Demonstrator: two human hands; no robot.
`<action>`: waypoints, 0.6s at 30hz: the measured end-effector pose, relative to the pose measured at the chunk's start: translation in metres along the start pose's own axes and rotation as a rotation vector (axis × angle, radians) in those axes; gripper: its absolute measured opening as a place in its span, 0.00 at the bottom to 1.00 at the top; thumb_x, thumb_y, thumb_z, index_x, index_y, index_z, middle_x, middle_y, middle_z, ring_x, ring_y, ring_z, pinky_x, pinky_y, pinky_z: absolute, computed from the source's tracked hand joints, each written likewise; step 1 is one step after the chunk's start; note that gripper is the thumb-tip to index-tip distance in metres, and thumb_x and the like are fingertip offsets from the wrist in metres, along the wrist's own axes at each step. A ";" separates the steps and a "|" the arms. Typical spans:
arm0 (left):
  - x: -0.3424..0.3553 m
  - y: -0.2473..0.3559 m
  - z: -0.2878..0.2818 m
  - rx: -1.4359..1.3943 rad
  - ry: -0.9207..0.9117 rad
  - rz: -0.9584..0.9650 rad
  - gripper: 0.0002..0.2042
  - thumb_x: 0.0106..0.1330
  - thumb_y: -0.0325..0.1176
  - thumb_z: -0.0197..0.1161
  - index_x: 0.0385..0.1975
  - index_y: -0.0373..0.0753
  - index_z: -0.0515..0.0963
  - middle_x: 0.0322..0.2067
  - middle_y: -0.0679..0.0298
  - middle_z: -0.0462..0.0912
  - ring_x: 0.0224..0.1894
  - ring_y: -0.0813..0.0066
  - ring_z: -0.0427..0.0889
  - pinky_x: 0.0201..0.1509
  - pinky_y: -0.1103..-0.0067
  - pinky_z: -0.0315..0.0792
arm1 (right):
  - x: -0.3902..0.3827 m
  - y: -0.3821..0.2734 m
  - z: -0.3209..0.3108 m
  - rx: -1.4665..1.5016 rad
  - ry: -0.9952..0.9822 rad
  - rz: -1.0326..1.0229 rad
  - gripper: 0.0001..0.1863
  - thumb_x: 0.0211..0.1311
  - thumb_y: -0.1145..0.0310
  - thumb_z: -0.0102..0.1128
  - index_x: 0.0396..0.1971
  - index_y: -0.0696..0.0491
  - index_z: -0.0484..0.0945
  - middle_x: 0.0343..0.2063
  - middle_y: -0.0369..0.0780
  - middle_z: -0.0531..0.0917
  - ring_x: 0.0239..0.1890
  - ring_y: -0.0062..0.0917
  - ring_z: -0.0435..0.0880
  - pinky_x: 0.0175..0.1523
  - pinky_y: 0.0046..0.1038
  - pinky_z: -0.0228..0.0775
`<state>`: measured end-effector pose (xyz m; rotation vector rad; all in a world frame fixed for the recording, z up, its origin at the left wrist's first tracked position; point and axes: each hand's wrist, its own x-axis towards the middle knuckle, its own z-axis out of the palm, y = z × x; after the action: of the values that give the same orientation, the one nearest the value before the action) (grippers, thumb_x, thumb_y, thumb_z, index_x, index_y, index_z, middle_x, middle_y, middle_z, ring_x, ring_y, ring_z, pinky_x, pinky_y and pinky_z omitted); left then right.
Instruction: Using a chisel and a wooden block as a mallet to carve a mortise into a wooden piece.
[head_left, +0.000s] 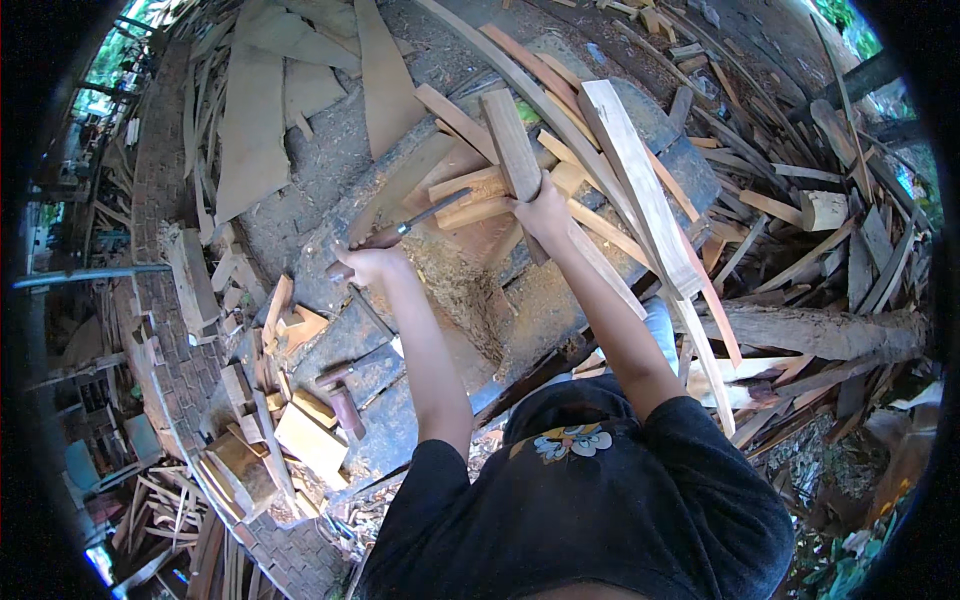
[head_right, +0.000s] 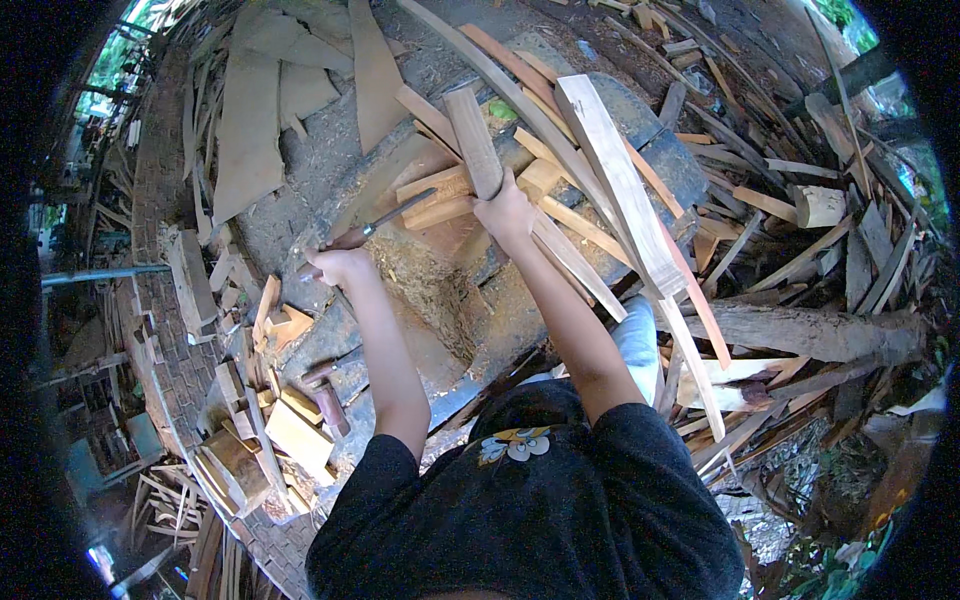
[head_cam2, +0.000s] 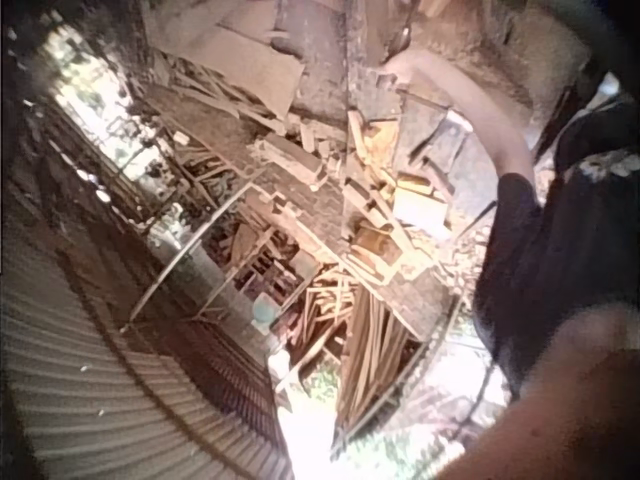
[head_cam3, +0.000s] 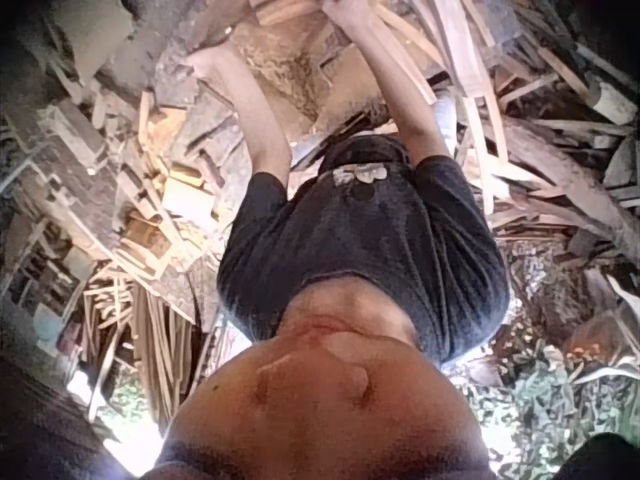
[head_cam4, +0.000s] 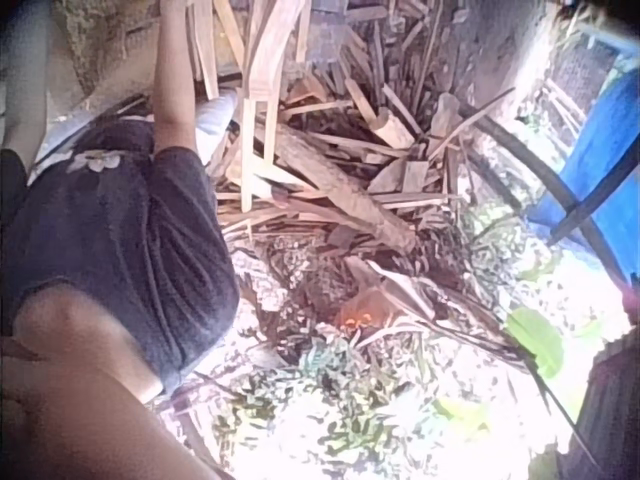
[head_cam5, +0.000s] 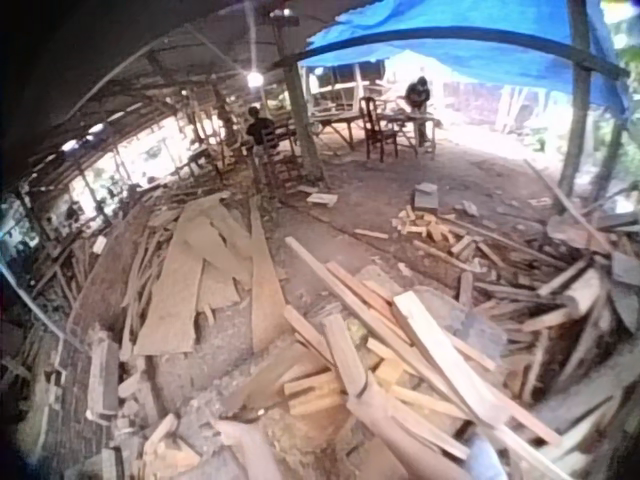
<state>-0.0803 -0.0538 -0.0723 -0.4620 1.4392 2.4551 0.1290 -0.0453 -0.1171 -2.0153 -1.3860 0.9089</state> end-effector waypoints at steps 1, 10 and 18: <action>0.002 0.003 0.003 -0.011 0.051 0.037 0.18 0.55 0.35 0.57 0.42 0.33 0.64 0.25 0.62 0.68 0.22 0.74 0.67 0.24 0.78 0.66 | -0.001 0.000 0.002 0.003 -0.003 -0.003 0.42 0.36 0.56 0.64 0.54 0.54 0.58 0.34 0.51 0.78 0.39 0.41 0.77 0.45 0.36 0.68; -0.023 0.034 0.028 -0.155 -0.463 0.160 0.08 0.55 0.27 0.53 0.33 0.34 0.66 0.16 0.70 0.61 0.17 0.81 0.58 0.18 0.83 0.56 | 0.001 0.001 -0.004 -0.035 -0.070 0.011 0.47 0.34 0.53 0.65 0.55 0.59 0.56 0.37 0.52 0.77 0.41 0.39 0.77 0.45 0.34 0.68; -0.038 0.023 0.043 -0.127 -0.533 0.209 0.06 0.54 0.25 0.55 0.25 0.34 0.64 0.14 0.68 0.64 0.15 0.82 0.59 0.17 0.83 0.56 | 0.000 -0.005 -0.009 -0.021 -0.117 0.006 0.44 0.34 0.54 0.65 0.54 0.57 0.58 0.37 0.50 0.77 0.40 0.39 0.77 0.44 0.34 0.68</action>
<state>-0.0603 -0.0297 -0.0188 0.3217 1.1552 2.5604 0.1328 -0.0443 -0.1077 -2.0106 -1.4587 1.0334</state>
